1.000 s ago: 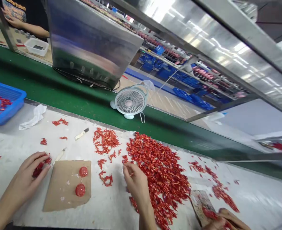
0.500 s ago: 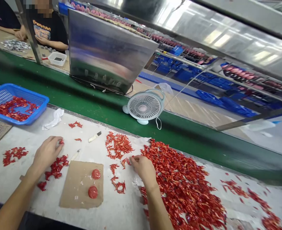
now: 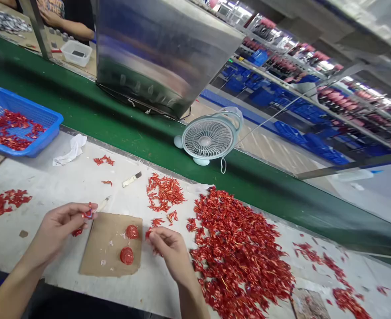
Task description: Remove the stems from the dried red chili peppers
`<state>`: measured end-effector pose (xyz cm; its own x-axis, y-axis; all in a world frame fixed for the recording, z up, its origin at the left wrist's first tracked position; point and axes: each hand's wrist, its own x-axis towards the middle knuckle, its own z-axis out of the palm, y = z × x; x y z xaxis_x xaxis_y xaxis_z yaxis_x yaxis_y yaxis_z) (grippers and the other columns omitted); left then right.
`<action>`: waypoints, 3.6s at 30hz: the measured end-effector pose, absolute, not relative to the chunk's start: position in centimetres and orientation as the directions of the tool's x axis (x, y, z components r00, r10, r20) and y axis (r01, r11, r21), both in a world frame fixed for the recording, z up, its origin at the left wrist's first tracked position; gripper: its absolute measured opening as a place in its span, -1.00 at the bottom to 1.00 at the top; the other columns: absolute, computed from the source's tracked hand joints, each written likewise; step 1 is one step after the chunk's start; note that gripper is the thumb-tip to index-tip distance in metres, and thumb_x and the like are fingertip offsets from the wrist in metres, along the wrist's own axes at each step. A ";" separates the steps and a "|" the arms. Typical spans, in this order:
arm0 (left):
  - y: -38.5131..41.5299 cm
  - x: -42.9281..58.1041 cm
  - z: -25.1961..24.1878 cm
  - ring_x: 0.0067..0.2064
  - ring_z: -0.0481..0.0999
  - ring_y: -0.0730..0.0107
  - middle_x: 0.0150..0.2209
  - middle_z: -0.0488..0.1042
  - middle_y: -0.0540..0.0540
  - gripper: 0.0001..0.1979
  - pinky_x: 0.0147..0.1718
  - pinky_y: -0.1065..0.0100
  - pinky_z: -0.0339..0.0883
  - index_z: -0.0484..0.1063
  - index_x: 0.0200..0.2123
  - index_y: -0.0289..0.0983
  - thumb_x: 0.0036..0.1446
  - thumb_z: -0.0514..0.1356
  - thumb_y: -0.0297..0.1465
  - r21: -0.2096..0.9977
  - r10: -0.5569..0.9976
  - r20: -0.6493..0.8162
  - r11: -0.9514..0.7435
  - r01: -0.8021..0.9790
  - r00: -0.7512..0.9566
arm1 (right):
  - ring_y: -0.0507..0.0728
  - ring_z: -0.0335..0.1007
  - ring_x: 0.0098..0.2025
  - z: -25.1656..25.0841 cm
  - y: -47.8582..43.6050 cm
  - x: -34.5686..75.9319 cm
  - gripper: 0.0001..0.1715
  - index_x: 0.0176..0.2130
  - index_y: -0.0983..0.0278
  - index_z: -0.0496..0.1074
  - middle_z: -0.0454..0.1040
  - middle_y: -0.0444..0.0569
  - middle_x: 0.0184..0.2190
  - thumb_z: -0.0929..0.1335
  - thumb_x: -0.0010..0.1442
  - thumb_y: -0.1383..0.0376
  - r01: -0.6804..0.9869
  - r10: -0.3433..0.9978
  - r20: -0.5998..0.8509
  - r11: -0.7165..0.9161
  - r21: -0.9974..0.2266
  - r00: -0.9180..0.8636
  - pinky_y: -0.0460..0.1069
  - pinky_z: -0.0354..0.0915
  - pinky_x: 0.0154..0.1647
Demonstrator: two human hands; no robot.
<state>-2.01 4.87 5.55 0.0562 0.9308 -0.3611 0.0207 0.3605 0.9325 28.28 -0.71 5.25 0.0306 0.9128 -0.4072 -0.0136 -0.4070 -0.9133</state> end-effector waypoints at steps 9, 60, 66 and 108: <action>1.8 0.7 5.8 -0.09 0.66 0.30 -0.16 0.72 -0.03 -0.65 -0.03 0.45 0.49 0.67 -0.12 -0.09 -0.04 0.49 -0.27 0.782 0.825 -0.522 0.564 -0.265 0.216 | -0.03 0.26 -0.57 3.7 -0.3 26.3 -0.62 -0.33 0.29 0.59 0.47 -0.12 -0.54 0.49 0.15 0.01 -0.001 0.910 -0.415 -0.415 -0.910 0.029 -0.11 0.26 -0.54; -1.3 6.9 5.8 0.11 0.58 0.11 0.02 0.63 -0.14 -0.85 0.02 0.29 0.53 0.70 -0.22 -0.10 0.10 0.40 -0.32 0.913 0.907 -0.346 0.385 -0.136 0.242 | 0.09 0.47 -0.39 6.7 -4.9 22.3 -0.80 -0.22 0.22 0.51 0.55 -0.01 -0.29 0.47 0.24 0.14 -0.129 0.929 -0.284 -0.260 -0.957 0.235 -0.03 0.45 -0.40; -1.9 7.5 6.1 0.10 0.59 0.10 0.01 0.64 -0.14 -0.85 0.04 0.25 0.53 0.70 -0.21 -0.08 0.12 0.38 -0.31 0.934 0.925 -0.325 0.346 -0.086 0.196 | 0.10 0.48 -0.33 6.4 -5.0 22.1 -0.80 -0.23 0.22 0.47 0.52 -0.03 -0.33 0.46 0.25 0.15 -0.111 0.928 -0.231 -0.207 -0.972 0.293 -0.07 0.42 -0.39; 3.1 -1.2 6.9 -0.24 0.55 0.25 -0.18 0.56 -0.07 -0.80 -0.28 0.40 0.50 0.58 -0.19 -0.10 0.13 0.33 -0.18 0.934 0.985 -0.172 0.169 0.314 -0.019 | 0.20 0.44 -0.14 2.7 -1.2 36.1 -0.68 -0.23 0.21 0.61 0.48 0.05 -0.22 0.27 0.26 0.41 0.812 0.995 -0.047 -0.095 -0.576 0.083 0.07 0.36 -0.07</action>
<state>-1.22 3.15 6.87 -0.0189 0.9849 -0.1723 0.3143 0.1694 0.9341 36.07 -1.19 2.65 0.0827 0.9955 -0.0470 0.8122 -0.0946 -0.5757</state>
